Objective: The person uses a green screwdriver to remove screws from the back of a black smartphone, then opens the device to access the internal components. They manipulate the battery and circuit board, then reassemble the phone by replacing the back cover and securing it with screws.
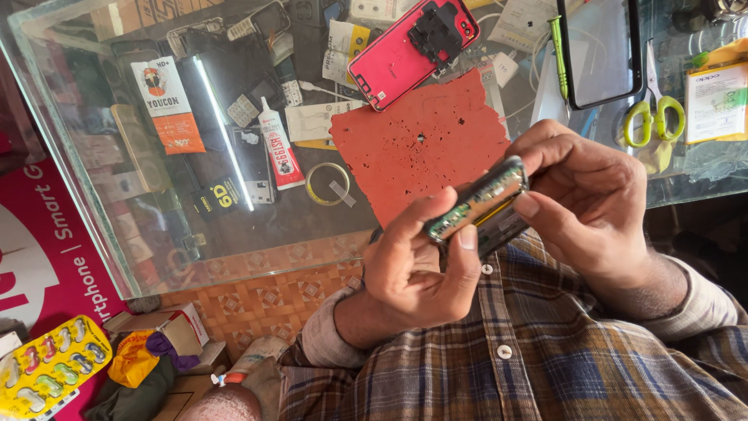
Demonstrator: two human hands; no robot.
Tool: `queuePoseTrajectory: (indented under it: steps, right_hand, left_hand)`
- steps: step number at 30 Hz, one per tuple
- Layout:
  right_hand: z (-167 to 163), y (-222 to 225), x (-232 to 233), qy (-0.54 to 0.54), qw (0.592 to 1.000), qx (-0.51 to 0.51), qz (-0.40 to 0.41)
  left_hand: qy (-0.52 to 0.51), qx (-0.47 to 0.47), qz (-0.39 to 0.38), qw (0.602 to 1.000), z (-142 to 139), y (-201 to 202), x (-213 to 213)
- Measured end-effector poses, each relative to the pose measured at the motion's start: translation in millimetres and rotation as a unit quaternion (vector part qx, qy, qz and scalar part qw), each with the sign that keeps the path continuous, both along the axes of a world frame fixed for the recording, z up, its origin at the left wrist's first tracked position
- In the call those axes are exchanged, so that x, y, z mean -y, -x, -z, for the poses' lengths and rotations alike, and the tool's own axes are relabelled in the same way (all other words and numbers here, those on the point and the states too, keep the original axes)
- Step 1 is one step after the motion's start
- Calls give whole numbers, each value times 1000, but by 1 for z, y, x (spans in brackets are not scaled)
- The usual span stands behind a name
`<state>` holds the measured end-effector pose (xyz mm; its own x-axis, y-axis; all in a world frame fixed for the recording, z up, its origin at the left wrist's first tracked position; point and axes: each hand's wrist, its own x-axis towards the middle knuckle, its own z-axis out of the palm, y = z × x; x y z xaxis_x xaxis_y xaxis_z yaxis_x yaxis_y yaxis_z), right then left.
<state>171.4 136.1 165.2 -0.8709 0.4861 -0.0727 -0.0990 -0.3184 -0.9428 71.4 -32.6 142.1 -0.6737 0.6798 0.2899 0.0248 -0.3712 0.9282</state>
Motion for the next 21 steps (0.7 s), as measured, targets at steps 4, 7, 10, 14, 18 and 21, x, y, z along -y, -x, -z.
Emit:
queuePoseTrajectory:
  steps: [4,7,10,14,18,21]
  right_hand:
    - [-1,4,0,40,999,-19,3]
    - [2,2,1,6,1000,-7,0]
    - [6,-1,0,-6,1000,5,5]
    - [9,-1,-2,-13,1000,7,2]
    - [11,3,-1,9,1000,-9,1]
    - [13,4,-1,-2,1000,7,9]
  left_hand:
    - [-11,38,-13,999,2,1,1]
    - [-4,26,-12,1000,3,2,0]
    - [-1,16,-20,1000,5,0,-2]
    - [-2,71,-10,997,8,-3,-3]
    - [-14,116,-1,993,10,-4,-3]
    - [-4,125,-6,992,11,-4,-4]
